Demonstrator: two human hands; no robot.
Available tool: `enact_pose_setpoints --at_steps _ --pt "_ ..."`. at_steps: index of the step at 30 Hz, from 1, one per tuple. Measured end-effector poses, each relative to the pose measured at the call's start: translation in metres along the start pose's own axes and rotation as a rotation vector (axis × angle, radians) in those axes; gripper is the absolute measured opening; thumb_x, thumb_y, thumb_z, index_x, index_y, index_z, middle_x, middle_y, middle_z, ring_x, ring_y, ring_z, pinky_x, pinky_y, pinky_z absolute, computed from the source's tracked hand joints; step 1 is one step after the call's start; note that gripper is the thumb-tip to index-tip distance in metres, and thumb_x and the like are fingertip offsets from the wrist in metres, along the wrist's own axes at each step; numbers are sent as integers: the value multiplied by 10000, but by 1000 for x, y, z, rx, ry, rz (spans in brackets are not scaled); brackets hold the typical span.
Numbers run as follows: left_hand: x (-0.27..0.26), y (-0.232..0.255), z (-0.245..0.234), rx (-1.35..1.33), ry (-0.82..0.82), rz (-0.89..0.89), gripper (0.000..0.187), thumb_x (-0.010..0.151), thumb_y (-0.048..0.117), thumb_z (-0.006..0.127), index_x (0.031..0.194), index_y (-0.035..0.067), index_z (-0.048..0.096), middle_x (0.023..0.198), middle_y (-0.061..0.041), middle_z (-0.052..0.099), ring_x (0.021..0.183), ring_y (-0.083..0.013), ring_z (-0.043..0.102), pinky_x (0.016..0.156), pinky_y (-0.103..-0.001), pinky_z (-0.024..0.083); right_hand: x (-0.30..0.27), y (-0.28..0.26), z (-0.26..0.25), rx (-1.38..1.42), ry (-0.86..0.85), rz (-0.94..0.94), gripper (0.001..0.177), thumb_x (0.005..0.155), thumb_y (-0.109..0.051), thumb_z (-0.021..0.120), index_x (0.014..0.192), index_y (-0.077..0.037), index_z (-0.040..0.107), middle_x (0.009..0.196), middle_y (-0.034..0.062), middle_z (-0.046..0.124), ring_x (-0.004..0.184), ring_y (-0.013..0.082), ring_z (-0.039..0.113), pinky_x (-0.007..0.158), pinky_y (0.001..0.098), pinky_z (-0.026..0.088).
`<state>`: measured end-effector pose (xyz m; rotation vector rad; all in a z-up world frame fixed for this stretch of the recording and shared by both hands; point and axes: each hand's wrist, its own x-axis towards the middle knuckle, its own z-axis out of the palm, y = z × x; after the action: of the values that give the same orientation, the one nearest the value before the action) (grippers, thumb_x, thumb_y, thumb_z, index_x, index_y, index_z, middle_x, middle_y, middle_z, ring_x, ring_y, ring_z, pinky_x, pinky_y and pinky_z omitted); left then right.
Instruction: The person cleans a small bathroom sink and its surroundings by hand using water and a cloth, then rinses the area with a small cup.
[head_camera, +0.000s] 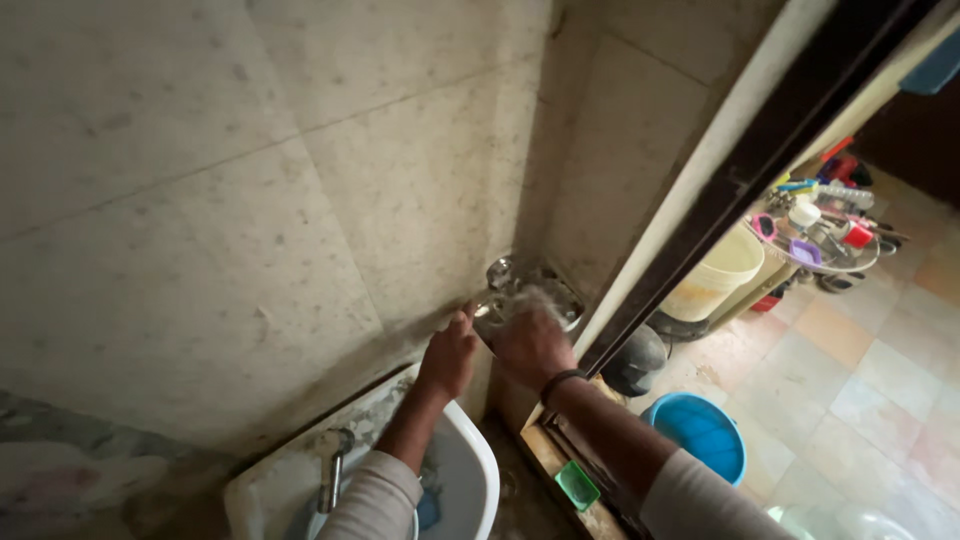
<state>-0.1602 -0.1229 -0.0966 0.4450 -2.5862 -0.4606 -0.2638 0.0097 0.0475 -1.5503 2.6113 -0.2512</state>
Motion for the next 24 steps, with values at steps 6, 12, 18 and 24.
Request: enact_pose_setpoints --at_steps 6,12,18,24 --pt "2 31 -37 -355 -98 -275 644 931 272 425 1523 20 403 1396 -254 559 1076 -460 630 922 -525 520 25 -26 -12 -206 -62 -18 365 1016 -368 481 1059 -98 723 1193 184 673 1144 380 620 998 533 467" --pt "-1 38 -52 -505 -15 -204 652 994 393 395 1529 22 360 1443 -272 530 1190 -454 568 994 -512 469 -18 -9 -8 334 -33 -106 371 890 -243 535 1202 -85 660 1168 186 682 1046 364 645 883 514 505" --pt "-3 39 -55 -578 -102 -360 697 969 395 367 1580 62 339 1375 -260 586 1240 -433 575 1033 -474 471 15 -24 -3 -261 -177 -38 285 1005 -286 509 1150 -143 708 1285 128 664 1275 323 575 1080 492 429" --pt "-12 23 -21 -694 83 -233 766 1043 587 200 1615 88 305 1632 -218 391 1501 -366 365 1222 -397 278 -23 0 -21 215 -48 -261 492 994 -329 515 1415 -78 549 1492 166 527 1381 318 469 1151 510 368"
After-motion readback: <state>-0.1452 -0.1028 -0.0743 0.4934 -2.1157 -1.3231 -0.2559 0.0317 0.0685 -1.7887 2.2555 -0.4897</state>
